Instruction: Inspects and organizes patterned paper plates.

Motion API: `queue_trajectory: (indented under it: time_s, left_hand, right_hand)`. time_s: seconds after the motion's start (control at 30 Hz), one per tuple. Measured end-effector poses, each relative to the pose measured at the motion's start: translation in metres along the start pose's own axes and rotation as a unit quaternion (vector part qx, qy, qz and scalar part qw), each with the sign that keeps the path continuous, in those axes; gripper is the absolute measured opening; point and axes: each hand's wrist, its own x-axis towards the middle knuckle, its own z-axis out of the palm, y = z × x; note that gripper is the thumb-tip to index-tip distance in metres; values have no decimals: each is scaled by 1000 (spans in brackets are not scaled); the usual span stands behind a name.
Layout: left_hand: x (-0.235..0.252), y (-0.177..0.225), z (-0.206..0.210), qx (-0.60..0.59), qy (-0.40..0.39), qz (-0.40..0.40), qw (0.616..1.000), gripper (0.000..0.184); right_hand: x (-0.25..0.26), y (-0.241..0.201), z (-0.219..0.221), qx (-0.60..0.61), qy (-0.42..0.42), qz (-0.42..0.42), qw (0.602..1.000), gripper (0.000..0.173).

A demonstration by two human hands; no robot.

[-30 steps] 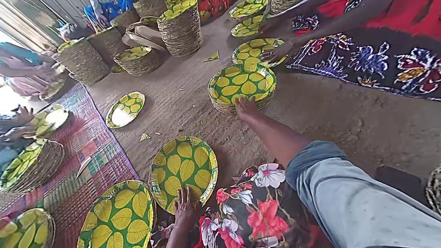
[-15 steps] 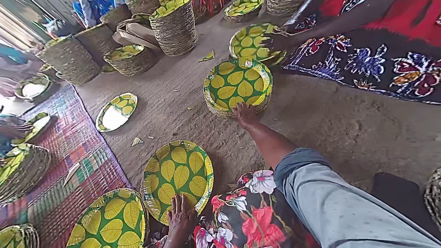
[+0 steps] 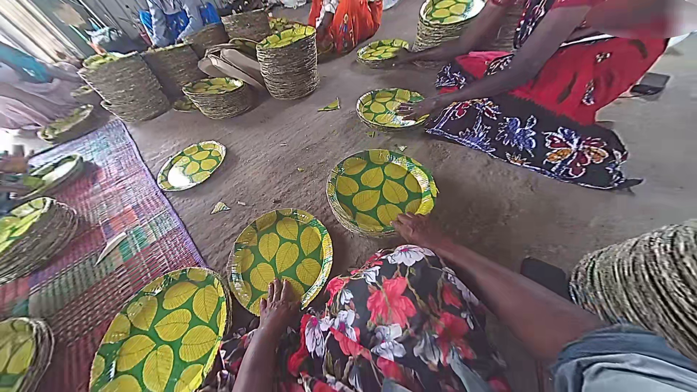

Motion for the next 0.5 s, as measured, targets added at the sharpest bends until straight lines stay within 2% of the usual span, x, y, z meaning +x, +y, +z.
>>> queue_trajectory:
  time_s: [0.07,0.17,0.23,0.3,0.37,0.43,0.5]
  left_hand:
    - [-4,3,0,-3,0,6,1000,76]
    - [-9,6,2,-14,10,15,1000,75]
    - [-10,4,2,-42,40,27,998,75]
    - [-12,1,2,-85,153,58,983,74]
    - [-10,1,-3,-113,340,86,930,69]
    - [-10,0,-13,-120,486,75,863,66]
    - [-8,-5,-19,-118,553,68,822,65]
  right_hand:
    - [-1,-9,-20,-12,-24,-3,1000,28]
    - [1,-24,-47,-43,-60,-23,997,30]
    - [3,-42,-61,-51,-17,-35,998,31]
    - [9,-65,-68,-61,90,-80,991,22]
    - [15,-103,-75,-50,119,-130,983,21]
    - [15,-144,-69,-28,81,-198,976,26]
    - [19,-174,-46,-27,3,-276,961,28]
